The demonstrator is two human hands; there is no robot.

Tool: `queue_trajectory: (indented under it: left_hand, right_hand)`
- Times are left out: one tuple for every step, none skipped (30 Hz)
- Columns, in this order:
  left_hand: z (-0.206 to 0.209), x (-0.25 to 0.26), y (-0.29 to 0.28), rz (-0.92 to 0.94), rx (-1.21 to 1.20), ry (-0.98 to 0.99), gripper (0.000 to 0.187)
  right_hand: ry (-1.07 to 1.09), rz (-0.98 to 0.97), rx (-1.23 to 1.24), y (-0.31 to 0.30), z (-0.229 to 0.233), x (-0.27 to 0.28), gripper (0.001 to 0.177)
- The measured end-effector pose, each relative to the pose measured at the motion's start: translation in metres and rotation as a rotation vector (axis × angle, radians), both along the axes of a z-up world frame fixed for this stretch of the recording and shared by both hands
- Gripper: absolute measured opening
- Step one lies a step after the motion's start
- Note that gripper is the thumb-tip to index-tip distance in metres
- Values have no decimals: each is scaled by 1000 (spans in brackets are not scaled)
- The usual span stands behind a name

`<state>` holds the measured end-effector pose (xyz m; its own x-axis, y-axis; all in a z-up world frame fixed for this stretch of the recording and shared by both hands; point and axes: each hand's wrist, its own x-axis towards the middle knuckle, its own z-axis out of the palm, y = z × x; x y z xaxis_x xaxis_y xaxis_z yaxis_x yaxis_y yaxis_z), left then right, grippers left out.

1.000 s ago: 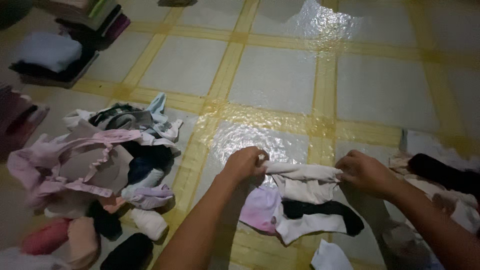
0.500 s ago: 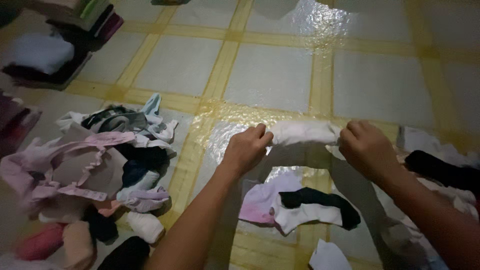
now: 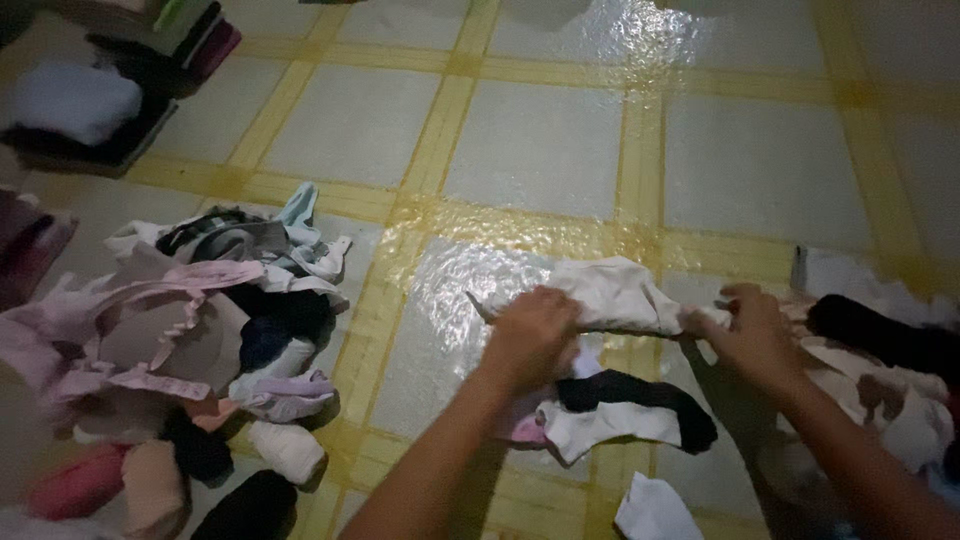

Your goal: The person folds various items of laundry including socks and underwear by hand on the floor.

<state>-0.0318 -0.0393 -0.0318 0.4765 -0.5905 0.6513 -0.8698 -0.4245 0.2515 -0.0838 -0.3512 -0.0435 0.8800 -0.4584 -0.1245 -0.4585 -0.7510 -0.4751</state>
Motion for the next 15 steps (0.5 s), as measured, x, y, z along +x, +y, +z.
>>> queue_trajectory:
  left_hand:
    - [-5,-4,-10,-13,73,46,37]
    - [-10,-8,-25,-30,139,93,33]
    - [-14,-13,-37,-46,205,139,29]
    - [-17,-18,-45,-1,190,142,35]
    - [-19,-24,-51,44,174,145,41]
    - [-21,-28,-54,90,158,147,48]
    - [-22,-29,-56,108,159,176,45]
    - [-22,-31,-59,121,159,209,42]
    - [-23,-34,-63,133,159,242,39]
    - [-22,-34,-66,141,167,271,39]
    - [-21,-33,-69,149,176,300,38]
    - [-21,-32,-68,159,189,327,38]
    - [-21,-31,-66,148,144,330,38]
    - [-22,-31,-66,136,94,336,39]
    - [-24,-33,-67,124,43,342,40]
  right_hand:
    - [65,36,4,-4,-4,3,71]
    - [131,69,1,-11,-7,7,69]
    - [197,102,-1,-18,-10,9,68]
    - [191,68,70,-19,-15,12,62]
    - [186,35,142,-20,-18,14,56]
    - [179,2,213,-20,-19,16,50]
    - [61,-55,345,-18,-19,16,43]
    - [-55,-117,473,-15,-18,14,36]
    - [-173,-180,600,-10,-16,11,29]
    - [-207,-179,580,0,-13,12,25]
    - [-241,-177,559,12,-8,13,23]
    - [-275,-173,543,28,-4,16,23]
    - [-311,-209,652,45,-1,17,27]
    - [-345,-245,754,59,3,15,33]
    - [-379,-281,857,68,7,13,40]
